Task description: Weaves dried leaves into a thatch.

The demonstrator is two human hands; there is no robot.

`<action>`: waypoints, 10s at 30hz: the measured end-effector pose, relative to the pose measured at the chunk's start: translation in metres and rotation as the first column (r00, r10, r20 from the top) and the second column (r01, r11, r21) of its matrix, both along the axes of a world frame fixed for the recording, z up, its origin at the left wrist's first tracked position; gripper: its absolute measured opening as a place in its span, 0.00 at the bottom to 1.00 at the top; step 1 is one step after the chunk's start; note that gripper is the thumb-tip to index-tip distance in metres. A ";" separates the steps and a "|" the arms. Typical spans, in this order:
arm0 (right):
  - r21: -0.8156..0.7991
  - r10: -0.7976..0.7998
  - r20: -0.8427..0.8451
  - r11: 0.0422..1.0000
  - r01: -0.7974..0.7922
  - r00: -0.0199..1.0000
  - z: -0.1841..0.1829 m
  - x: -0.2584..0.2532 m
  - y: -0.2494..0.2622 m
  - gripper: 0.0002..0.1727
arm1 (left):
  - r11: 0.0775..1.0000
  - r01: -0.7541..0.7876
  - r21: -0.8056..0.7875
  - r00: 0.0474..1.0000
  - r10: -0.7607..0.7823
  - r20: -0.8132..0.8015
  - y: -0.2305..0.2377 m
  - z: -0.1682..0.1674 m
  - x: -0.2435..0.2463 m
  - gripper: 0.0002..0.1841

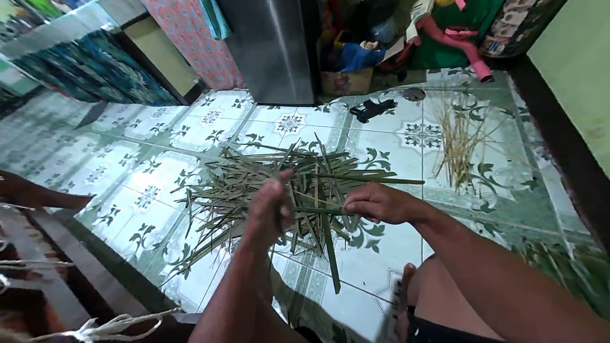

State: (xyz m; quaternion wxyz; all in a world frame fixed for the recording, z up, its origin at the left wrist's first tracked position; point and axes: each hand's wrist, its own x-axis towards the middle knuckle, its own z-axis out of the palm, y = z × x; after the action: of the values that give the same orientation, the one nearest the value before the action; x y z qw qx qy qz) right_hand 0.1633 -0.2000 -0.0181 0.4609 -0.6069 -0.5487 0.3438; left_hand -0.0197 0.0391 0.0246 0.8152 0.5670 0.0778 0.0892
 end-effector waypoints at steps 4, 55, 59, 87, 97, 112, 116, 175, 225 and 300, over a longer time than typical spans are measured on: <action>-0.009 0.002 0.008 1.000 -0.002 1.000 0.005 -0.001 -0.001 0.16 | 0.984 0.138 0.115 0.989 -0.130 -0.073 -0.017 0.001 0.004 0.22; 0.079 -0.119 0.110 0.991 0.111 0.987 -0.002 -0.004 0.015 0.16 | 0.986 0.113 0.126 0.989 -0.099 -0.111 -0.015 -0.004 0.008 0.23; 0.058 -0.093 0.132 0.995 0.086 0.987 0.000 0.014 -0.003 0.16 | 0.999 -0.002 0.032 0.996 -0.001 0.093 0.019 0.017 -0.004 0.23; -0.037 -0.303 -0.088 0.953 0.301 0.949 0.007 -0.016 0.025 0.12 | 0.939 0.225 0.261 0.955 -0.160 -0.250 -0.043 -0.017 0.037 0.19; 0.045 -0.345 0.020 0.938 0.344 0.939 -0.001 -0.010 0.022 0.10 | 0.976 0.092 0.196 0.975 -0.048 -0.217 -0.035 -0.018 0.037 0.23; 0.065 -0.247 0.128 0.969 0.240 0.960 -0.006 0.008 0.004 0.13 | 0.997 0.066 0.036 0.992 -0.062 -0.108 -0.017 -0.010 0.021 0.23; 0.069 -0.227 0.165 0.973 0.218 0.960 -0.008 0.020 -0.018 0.12 | 0.995 -0.060 -0.080 0.994 0.067 0.087 0.029 0.008 -0.002 0.24; -0.068 -0.243 0.034 0.967 0.245 0.969 0.017 -0.012 0.025 0.15 | 0.998 -0.068 0.000 0.994 0.068 -0.080 -0.005 -0.019 0.028 0.21; -0.048 -0.182 -0.027 0.982 0.181 0.983 0.017 0.004 0.001 0.12 | 0.991 -0.059 -0.116 0.985 0.077 0.153 0.025 0.001 0.004 0.23; 0.294 -0.378 0.264 0.908 0.300 0.887 0.010 0.009 0.000 0.12 | 0.958 -0.252 -0.139 0.967 0.254 0.002 0.023 0.002 0.015 0.22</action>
State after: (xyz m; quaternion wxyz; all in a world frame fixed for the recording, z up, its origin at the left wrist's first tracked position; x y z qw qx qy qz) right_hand 0.1721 -0.1997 -0.0082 0.4920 -0.6793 -0.5378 0.0858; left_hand -0.0046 0.0620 0.0271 0.8349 0.4939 0.1475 0.1927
